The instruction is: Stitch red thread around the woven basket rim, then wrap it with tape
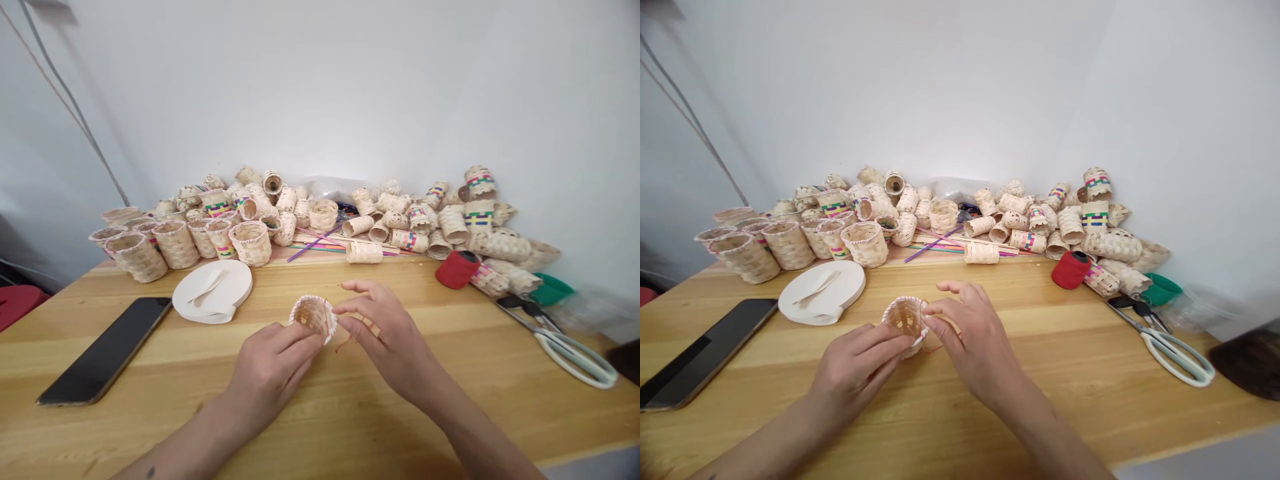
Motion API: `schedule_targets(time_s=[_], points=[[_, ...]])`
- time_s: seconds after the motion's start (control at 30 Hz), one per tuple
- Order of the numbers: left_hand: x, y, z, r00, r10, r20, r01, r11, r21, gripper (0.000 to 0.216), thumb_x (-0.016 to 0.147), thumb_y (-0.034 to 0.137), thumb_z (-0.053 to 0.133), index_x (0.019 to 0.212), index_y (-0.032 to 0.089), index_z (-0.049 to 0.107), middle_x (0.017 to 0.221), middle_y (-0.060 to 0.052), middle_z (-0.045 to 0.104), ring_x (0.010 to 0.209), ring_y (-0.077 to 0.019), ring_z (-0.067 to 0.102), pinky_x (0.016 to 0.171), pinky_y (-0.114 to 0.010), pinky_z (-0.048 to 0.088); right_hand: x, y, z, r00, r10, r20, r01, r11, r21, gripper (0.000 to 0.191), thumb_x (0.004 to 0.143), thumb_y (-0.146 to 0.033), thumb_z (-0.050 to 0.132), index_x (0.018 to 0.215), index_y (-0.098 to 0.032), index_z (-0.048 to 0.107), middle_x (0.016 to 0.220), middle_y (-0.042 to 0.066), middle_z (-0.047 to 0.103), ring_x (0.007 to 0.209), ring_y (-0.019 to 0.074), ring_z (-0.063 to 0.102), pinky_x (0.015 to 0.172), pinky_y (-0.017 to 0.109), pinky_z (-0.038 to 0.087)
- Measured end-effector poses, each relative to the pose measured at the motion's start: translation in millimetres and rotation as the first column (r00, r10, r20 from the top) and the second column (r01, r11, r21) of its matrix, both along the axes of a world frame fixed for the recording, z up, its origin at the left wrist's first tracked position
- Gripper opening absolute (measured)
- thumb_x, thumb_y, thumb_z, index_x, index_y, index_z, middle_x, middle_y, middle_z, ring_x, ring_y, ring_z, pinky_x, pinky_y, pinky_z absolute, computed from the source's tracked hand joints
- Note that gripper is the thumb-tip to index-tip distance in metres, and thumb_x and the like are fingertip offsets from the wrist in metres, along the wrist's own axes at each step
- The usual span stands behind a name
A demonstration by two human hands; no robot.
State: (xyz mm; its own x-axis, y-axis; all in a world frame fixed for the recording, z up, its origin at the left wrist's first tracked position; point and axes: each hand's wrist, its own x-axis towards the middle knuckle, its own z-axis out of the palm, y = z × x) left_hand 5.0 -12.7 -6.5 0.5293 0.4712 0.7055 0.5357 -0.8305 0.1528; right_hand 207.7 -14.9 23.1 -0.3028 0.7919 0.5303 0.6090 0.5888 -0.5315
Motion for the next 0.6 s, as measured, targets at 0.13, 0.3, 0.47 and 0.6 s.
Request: schedule_targets(time_s=[0.13, 0.3, 0.47, 0.6], points=[[2.5, -1.5, 4.2, 0.999, -0.033, -0.017, 0.033, 0.999, 0.019, 0.018, 0.089, 0.012, 0.049, 0.096, 0.017, 0.065, 0.082, -0.004, 0.07, 0.063, -0.0119, 0.058, 0.058, -0.022, 0.042, -2.5, 4.8, 8.6, 0.983, 0.133, 0.124, -0.121, 0.988, -0.102, 0.012, 0.091, -0.02, 0.054, 0.087, -0.02, 0.065, 0.117, 0.009, 0.056, 0.125, 0.0216, 0.039, 0.099, 0.04, 0.036], [4.5, -2.1, 6.0, 0.998, -0.056, -0.038, 0.058, 0.997, 0.056, 0.018, 0.09, 0.012, 0.048, 0.094, 0.017, 0.065, 0.083, -0.004, 0.07, 0.064, -0.0123, 0.057, 0.058, -0.023, 0.041, -9.8, 6.0, 11.1, 0.974, 0.184, 0.132, -0.143, 0.951, -0.274, 0.011, 0.088, -0.017, 0.056, 0.079, -0.018, 0.061, 0.113, 0.007, 0.054, 0.115, 0.0208, 0.046, 0.095, 0.036, 0.039], [1.8, 0.2, 8.3, 0.994, -0.103, -0.033, 0.103, 0.995, 0.016, 0.018, 0.091, 0.012, 0.046, 0.093, 0.016, 0.064, 0.081, -0.004, 0.069, 0.064, -0.0122, 0.058, 0.057, -0.023, 0.041, -22.6, 9.9, 11.8, 0.997, 0.071, 0.04, -0.059, 0.969, -0.238, 0.015, 0.086, -0.011, 0.051, 0.072, -0.017, 0.054, 0.103, 0.007, 0.051, 0.103, 0.0209, 0.049, 0.088, 0.037, 0.04], [-8.8, 5.1, 17.2, 0.995, -0.074, 0.066, 0.071, 0.996, 0.053, 0.015, 0.09, 0.012, 0.049, 0.095, 0.014, 0.062, 0.078, -0.005, 0.067, 0.066, -0.0123, 0.06, 0.057, -0.022, 0.043, -39.5, 17.8, 19.8, 0.994, 0.061, -0.096, -0.065, 0.997, -0.042, 0.015, 0.086, -0.009, 0.048, 0.073, -0.017, 0.05, 0.102, 0.008, 0.048, 0.103, 0.0204, 0.046, 0.089, 0.037, 0.038]])
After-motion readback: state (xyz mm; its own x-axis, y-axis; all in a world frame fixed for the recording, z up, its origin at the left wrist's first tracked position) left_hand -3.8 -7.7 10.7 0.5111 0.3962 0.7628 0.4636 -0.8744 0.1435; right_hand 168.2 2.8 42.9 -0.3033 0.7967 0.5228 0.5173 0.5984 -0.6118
